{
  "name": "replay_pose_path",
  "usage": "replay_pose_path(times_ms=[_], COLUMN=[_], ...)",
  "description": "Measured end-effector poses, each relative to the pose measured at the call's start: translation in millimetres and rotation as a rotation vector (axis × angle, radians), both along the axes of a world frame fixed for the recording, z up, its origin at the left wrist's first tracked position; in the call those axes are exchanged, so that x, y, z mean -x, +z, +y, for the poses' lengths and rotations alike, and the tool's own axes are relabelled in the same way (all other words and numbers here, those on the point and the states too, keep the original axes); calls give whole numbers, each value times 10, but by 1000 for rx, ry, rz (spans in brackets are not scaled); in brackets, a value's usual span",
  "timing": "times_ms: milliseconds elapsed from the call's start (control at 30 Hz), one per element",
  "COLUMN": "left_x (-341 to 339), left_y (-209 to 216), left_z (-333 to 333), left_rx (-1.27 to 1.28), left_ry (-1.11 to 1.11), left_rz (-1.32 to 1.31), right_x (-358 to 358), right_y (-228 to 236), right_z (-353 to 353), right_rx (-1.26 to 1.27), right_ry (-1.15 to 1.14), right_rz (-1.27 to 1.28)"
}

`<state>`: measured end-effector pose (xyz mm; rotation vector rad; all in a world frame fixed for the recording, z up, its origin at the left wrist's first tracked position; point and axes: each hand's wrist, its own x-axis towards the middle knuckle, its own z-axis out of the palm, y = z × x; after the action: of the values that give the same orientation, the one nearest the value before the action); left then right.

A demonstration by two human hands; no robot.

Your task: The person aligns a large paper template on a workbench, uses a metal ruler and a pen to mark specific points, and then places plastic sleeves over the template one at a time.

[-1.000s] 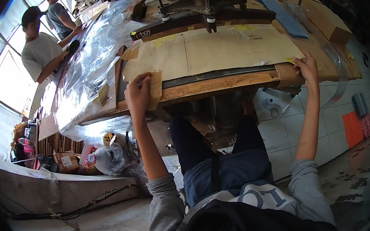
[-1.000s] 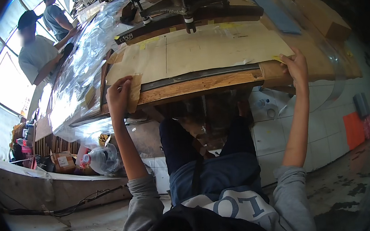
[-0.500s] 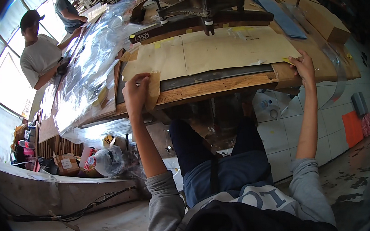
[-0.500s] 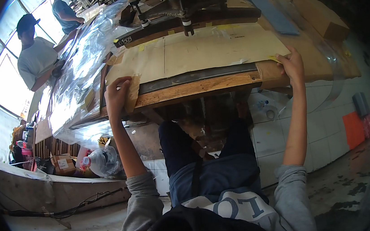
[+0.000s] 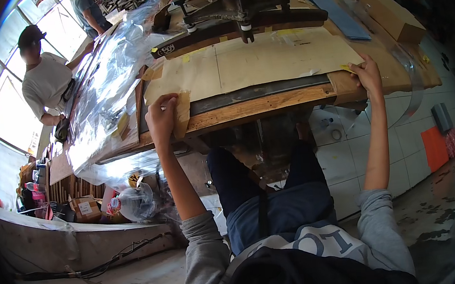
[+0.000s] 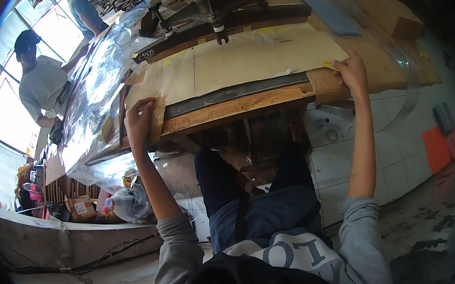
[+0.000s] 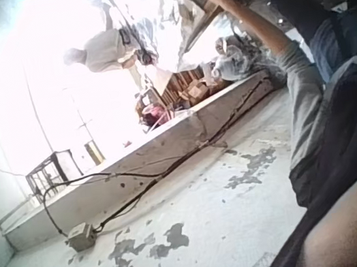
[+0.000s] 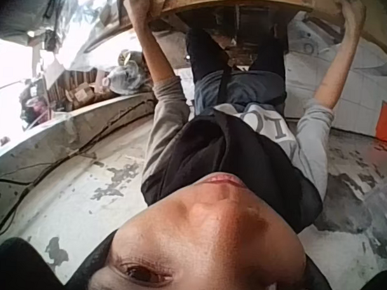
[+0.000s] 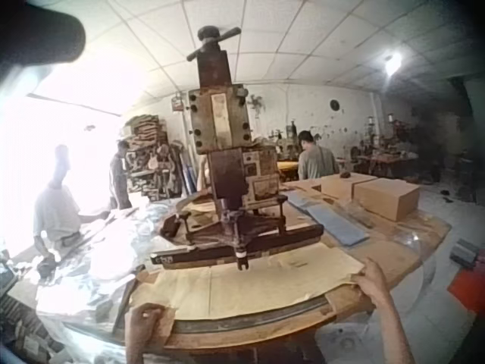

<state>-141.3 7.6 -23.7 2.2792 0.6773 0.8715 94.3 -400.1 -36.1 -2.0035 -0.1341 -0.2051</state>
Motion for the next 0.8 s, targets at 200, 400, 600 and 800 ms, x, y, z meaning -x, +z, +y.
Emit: replay_pose_path(times_ms=[200, 400, 600, 800], left_x=[1, -11, 82, 319], left_y=[-7, -32, 7, 18], left_z=[12, 34, -59, -256], left_rx=[-28, -35, -16, -3], left_ry=[1, -9, -3, 18], left_rz=[2, -24, -27, -29], right_x=[-8, -17, 18, 268], right_y=[-6, -12, -20, 18], right_z=[-8, -32, -69, -161], right_rx=[3, -9, 3, -100], right_ry=[17, 22, 40, 63], right_rz=[-6, -9, -13, -14])
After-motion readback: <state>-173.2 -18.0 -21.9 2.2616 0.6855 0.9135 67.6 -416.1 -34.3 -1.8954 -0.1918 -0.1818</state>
